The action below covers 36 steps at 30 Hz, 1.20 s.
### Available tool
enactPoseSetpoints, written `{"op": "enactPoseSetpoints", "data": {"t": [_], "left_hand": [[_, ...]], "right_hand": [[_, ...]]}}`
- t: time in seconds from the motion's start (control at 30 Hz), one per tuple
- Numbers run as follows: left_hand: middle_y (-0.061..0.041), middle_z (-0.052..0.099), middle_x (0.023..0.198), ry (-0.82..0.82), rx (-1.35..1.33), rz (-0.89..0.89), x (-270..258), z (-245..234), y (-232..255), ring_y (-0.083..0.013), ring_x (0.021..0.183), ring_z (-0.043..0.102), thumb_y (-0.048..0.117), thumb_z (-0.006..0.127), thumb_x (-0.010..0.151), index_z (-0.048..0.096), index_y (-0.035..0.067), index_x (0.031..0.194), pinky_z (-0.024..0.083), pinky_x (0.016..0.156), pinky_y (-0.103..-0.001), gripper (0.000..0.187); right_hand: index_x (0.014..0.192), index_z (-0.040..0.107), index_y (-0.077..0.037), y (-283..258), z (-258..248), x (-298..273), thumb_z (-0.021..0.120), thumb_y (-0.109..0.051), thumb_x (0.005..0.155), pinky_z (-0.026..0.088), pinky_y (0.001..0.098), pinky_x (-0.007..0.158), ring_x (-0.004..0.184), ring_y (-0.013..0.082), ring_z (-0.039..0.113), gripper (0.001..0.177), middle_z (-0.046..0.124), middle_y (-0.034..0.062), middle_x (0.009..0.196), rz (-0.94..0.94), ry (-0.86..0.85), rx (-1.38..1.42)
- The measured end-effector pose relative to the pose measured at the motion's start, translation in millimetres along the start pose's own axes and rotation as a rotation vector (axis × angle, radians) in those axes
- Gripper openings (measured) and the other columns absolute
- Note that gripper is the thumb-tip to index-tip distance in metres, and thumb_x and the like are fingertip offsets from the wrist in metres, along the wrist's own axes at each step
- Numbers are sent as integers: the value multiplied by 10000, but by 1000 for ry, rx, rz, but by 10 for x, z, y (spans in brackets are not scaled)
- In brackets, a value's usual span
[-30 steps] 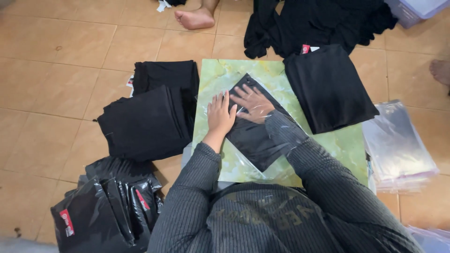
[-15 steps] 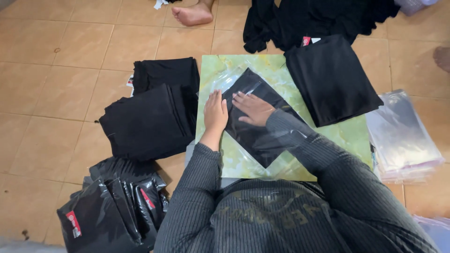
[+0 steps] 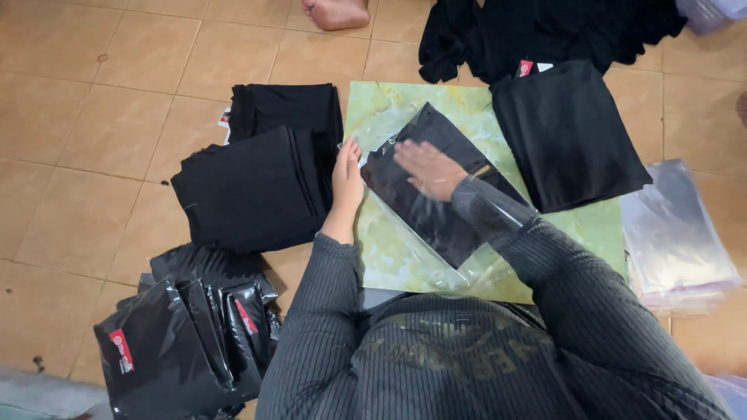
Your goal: The person folds black pants and places them into clear plastic bags. They smooth the fabric inside the bag and seal it, repeating the process for multiple items.
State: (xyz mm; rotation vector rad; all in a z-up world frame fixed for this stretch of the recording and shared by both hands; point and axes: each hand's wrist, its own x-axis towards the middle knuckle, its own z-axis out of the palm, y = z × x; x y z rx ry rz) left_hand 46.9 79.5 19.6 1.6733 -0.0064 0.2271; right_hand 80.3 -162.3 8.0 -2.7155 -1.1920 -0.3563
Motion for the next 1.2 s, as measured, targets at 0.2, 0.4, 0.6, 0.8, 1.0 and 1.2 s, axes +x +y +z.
{"op": "enactPoseSetpoints", "data": {"t": [0.2,0.4,0.6,0.8,1.0,1.2], "left_hand": [[-342,506,1455,38,-122,-27,30,-12,-201,-408,1344,533,157,352,1128,434,19,1520,431,1161,-485,423],[-159,392,1611,92,347,212,-77,-5,-210,-356,1525,298,203,403,1106,430,167,1576,157,1239,-568,473],[-184,186,1700,-157,647,467,-78,157,-86,-465,1543,177,358,468,1065,252,172,1654,161,1235,-604,655],[-187,395,1611,-288,858,250,-24,170,-7,-446,1480,354,456,404,1087,240,208,1651,282,1206,-550,638],[-78,295,1676,-337,992,119,-18,216,196,-348,1540,273,565,422,1065,251,371,1638,261,1233,-489,628],[-121,332,1654,-331,1050,119,-53,232,177,-370,1520,318,516,471,1055,330,306,1614,295,1228,-495,613]], "right_hand": [[1486,512,-64,-245,51,192,429,-362,1063,468,513,1080,1344,352,548,524,558,154,1478,-225,154,345],[1517,444,-418,-476,-221,311,474,-682,927,376,563,980,1429,362,373,647,303,26,1650,-3,-112,28],[1486,479,-338,-375,-15,294,405,-810,872,153,749,1111,1581,378,136,778,206,30,1728,-13,-195,-140],[1327,561,-31,-255,-271,232,484,-629,979,157,645,1229,1423,345,477,696,630,197,1373,-188,-169,124],[1631,253,-89,156,-71,17,506,-579,959,225,564,1233,1567,357,208,870,282,168,1681,291,-103,15],[1639,264,-122,172,-30,-88,503,-730,927,311,500,1228,1556,348,239,967,231,136,1700,333,-110,43]]}}
